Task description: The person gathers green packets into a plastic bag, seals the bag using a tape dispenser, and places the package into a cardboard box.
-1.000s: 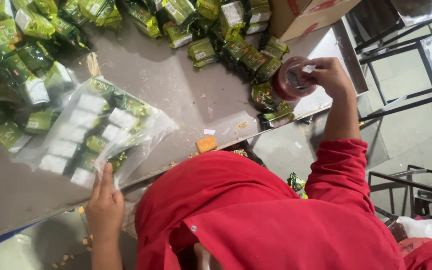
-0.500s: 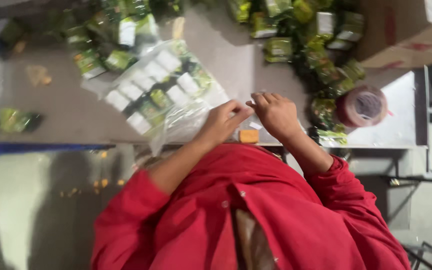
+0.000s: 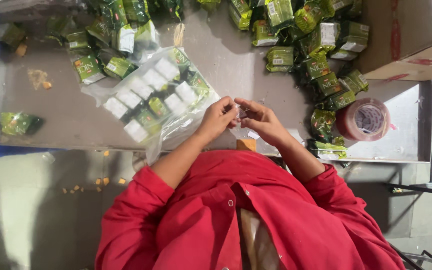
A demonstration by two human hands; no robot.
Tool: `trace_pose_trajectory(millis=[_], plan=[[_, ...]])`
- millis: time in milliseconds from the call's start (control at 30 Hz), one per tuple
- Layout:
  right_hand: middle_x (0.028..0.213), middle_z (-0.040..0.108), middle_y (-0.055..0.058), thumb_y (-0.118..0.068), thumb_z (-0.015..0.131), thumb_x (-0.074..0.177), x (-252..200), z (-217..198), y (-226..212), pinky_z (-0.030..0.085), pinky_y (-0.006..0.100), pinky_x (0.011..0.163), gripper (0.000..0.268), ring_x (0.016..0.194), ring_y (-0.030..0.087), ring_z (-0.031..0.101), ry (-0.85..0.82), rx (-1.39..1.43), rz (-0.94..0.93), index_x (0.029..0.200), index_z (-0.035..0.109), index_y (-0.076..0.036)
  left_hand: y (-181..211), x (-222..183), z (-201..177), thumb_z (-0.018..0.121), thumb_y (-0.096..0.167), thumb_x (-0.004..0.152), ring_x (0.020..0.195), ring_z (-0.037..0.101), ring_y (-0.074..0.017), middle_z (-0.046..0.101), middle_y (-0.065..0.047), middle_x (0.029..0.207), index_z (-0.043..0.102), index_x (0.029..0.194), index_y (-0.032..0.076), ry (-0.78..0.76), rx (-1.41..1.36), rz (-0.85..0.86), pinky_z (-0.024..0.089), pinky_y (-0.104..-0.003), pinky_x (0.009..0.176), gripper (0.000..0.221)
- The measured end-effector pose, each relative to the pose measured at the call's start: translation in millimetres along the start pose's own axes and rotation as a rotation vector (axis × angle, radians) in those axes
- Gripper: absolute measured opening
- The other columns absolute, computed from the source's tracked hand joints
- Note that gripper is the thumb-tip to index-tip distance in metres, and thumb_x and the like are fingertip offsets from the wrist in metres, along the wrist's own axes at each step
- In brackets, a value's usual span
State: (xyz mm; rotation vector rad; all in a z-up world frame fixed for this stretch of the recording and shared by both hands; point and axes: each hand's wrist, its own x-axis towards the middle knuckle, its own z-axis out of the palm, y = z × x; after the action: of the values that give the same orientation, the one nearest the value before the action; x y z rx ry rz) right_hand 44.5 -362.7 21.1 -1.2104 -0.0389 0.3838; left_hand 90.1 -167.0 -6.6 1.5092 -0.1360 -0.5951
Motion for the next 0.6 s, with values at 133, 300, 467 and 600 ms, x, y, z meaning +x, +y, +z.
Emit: trace_pose_trajectory(millis=[133,300,467,600], plan=[[0.113,0.070,0.008,0.000,0.066,0.097,7,-5,15,0.055,0.029,0.081,0.033,0.097,0.015,0.066,0.063,0.108,0.055,0.130,0.070,0.001,31,-24,-4,0.066,0.019,0.101,0.068,0.070,-0.0125,0.072,-0.004,0.087,0.063,0.102,0.007,0.041,0.414,0.263,0.055,-0.028,0.060,0.013],[0.098,0.077,0.008,-0.005,0.071,0.093,13,10,22,0.060,0.034,0.077,0.018,0.087,0.015,0.072,0.170,-0.360,-0.019,0.110,0.074,0.003,76,-106,-29,0.067,0.022,0.096,0.090,0.069,-0.0277,0.065,-0.009,0.111,0.064,0.115,0.014,0.355,1.084,0.777,0.054,-0.043,0.076,0.022],[0.117,0.071,0.015,0.001,0.063,0.091,19,54,29,0.059,0.038,0.091,0.027,0.106,0.031,0.071,-0.303,-1.034,-0.731,0.115,0.073,-0.002,77,-142,-89,0.063,0.012,0.084,0.088,0.071,-0.0296,0.065,-0.008,0.102,0.065,0.122,0.016,0.634,1.613,0.576,0.054,-0.050,0.074,0.038],[0.130,0.064,0.018,-0.011,0.060,0.097,90,100,53,0.054,0.043,0.099,0.045,0.117,0.033,0.066,-0.706,-0.913,-0.659,0.137,0.058,0.007,62,-122,-107,0.061,0.006,0.091,0.085,0.067,-0.0346,0.066,-0.009,0.097,0.062,0.109,0.012,0.639,1.220,0.442,0.054,-0.047,0.070,0.019]])
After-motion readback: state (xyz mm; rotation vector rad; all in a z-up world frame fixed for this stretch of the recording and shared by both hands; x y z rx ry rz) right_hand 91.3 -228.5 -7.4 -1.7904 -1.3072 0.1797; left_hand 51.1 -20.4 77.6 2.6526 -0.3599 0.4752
